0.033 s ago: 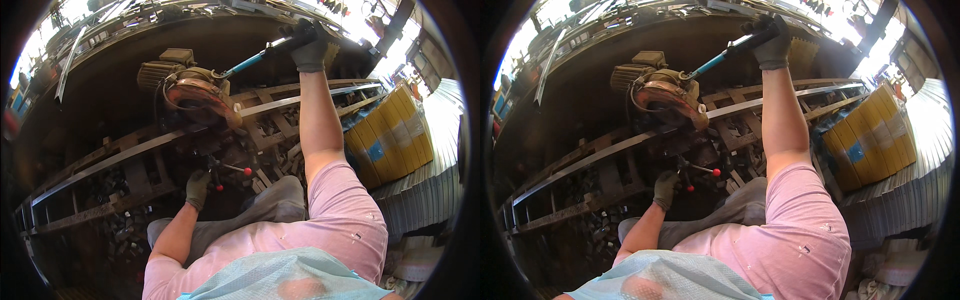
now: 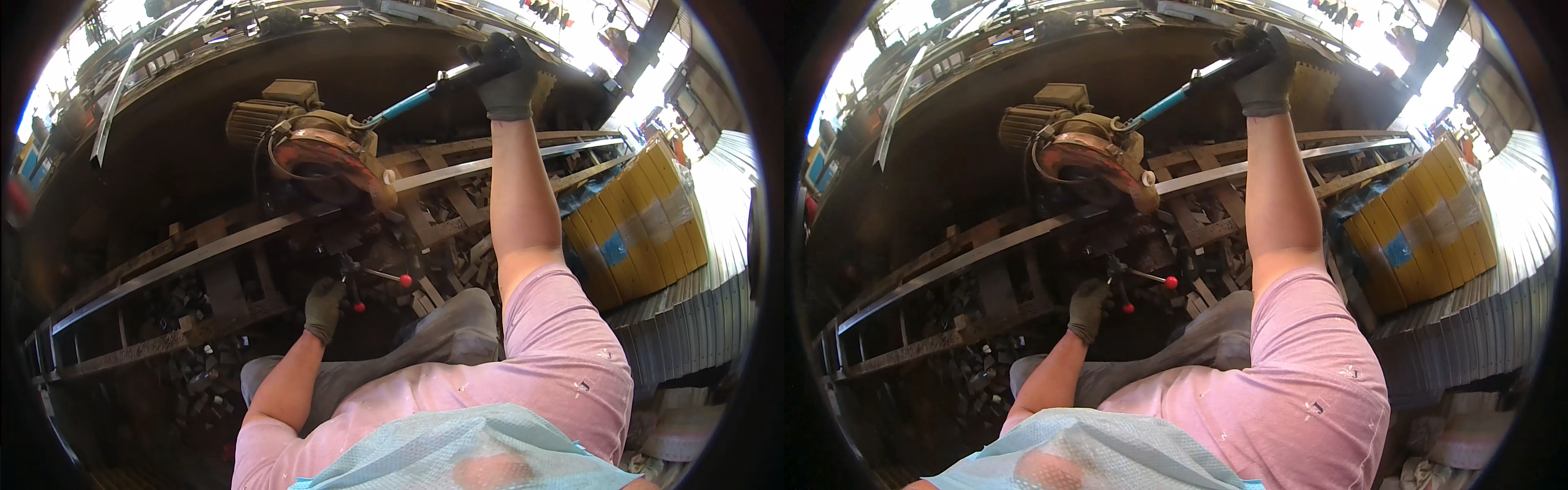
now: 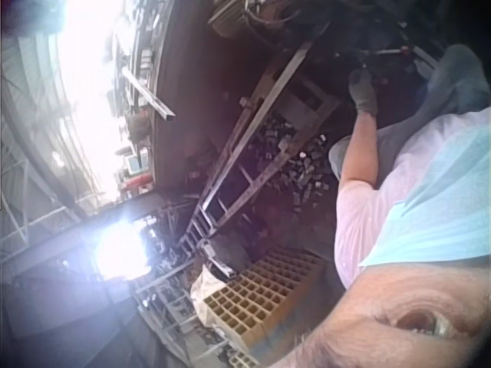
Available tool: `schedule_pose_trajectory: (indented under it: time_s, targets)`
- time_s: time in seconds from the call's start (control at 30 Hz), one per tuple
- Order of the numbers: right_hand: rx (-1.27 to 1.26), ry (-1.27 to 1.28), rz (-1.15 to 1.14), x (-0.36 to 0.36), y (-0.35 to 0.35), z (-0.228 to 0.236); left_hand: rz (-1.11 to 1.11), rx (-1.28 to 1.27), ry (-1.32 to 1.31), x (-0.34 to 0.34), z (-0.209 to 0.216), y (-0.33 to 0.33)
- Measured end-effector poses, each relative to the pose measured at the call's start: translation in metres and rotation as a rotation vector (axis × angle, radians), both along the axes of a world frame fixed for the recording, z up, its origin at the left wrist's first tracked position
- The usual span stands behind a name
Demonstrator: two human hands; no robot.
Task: The person sits on the floor and uses a chop saw to cut long metal bars into shorter pieces. They repeatedly position the metal bar, lower the saw blade to cut, and then remove the cut piece to place it aside.
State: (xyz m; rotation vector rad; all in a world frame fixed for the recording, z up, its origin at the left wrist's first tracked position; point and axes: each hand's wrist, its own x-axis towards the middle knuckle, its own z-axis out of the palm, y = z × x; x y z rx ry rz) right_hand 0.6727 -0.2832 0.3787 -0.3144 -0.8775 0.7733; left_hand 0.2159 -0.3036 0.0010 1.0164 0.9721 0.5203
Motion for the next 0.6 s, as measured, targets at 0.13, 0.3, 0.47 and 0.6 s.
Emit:
schedule_pose_trajectory:
  time_s: [0.13,0.3,0.47,0.6]
  targets:
    - [0.029,-0.025,-0.073,-0.007,-0.016,-0.010,0.003,0.070,0.027,0.001,-0.003,-0.001]
    - [0.022,-0.071,-0.174,-0.006,-0.018,-0.011,-0.042,0.156,0.032,0.003,0.002,0.000]
    - [-0.023,-0.062,-0.372,-0.006,0.021,0.015,0.007,0.215,0.110,0.009,0.000,-0.008]
    - [-0.077,-0.163,-0.252,-0.014,0.075,0.058,0.026,0.357,0.159,0.013,-0.015,-0.009]
